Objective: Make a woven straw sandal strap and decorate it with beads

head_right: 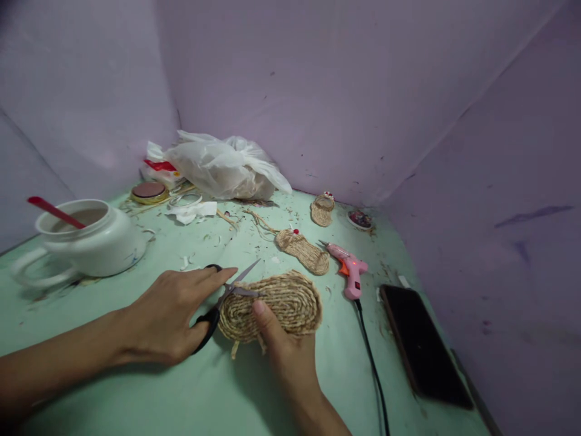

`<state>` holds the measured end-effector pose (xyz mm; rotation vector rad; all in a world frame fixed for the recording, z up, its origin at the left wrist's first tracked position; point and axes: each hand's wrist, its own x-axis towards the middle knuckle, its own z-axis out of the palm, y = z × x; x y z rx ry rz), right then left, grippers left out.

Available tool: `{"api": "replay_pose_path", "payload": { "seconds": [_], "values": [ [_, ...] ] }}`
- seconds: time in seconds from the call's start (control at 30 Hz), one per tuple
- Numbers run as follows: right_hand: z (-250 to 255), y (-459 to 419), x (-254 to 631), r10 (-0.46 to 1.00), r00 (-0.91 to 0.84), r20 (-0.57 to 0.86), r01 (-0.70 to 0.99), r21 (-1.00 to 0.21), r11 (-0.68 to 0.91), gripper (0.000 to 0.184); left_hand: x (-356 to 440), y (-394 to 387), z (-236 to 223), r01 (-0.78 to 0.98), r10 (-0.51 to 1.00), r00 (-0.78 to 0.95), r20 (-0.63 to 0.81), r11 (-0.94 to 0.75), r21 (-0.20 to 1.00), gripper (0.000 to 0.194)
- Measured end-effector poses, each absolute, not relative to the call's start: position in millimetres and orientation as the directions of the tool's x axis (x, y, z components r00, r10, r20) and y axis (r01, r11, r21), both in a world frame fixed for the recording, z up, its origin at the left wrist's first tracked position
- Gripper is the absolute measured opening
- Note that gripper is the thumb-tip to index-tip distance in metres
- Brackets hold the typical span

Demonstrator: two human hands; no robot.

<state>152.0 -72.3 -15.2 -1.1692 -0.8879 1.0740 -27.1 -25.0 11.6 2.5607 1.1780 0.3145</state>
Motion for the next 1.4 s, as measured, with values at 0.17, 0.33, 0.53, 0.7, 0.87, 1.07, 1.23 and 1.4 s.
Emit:
{"api": "replay_pose_path", "payload": {
  "seconds": [0.17, 0.33, 0.53, 0.7, 0.87, 1.07, 1.23, 1.4],
  "values": [
    [-11, -73, 151, 0.954, 0.300, -0.030, -0.235, -0.971, 0.044, 0.028, -28, -23, 4, 0.652, 0.734, 0.675, 0.076, -0.642, 0.403, 0.065],
    [-12, -73, 151, 0.959, 0.281, -0.041, -0.260, -0.965, 0.035, 0.026, -29, -22, 0, 0.600, 0.695, 0.713, 0.096, -0.675, 0.430, 0.056],
    [-11, -71, 154, 0.955, 0.298, -0.016, -0.255, -0.965, 0.064, 0.041, -30, -19, 8, 0.579, 0.666, 0.743, 0.068, -0.690, 0.434, 0.046],
    [-10, -72, 152, 0.967, 0.252, -0.035, -0.257, -0.966, 0.032, 0.029, -30, -19, 13, 0.613, 0.690, 0.721, 0.067, -0.680, 0.402, 0.053],
    [-8, -72, 151, 0.965, 0.258, -0.048, -0.301, -0.953, 0.033, 0.034, -32, -17, 9, 0.575, 0.668, 0.741, 0.076, -0.688, 0.443, 0.056],
    [-8, -71, 155, 0.972, 0.224, -0.067, -0.368, -0.929, 0.020, 0.042, -32, -16, 14, 0.502, 0.628, 0.776, 0.062, -0.673, 0.543, 0.045],
    [-12, -63, 157, 0.974, 0.204, -0.095, -0.451, -0.892, 0.007, 0.050, -32, -11, 20, 0.535, 0.706, 0.703, 0.086, -0.604, 0.591, 0.035],
    [-14, -56, 157, 0.969, 0.188, -0.159, -0.479, -0.876, -0.051, 0.045, -34, -3, 23, 0.626, 0.816, 0.579, 0.011, -0.452, 0.635, 0.034]
  ]
}}
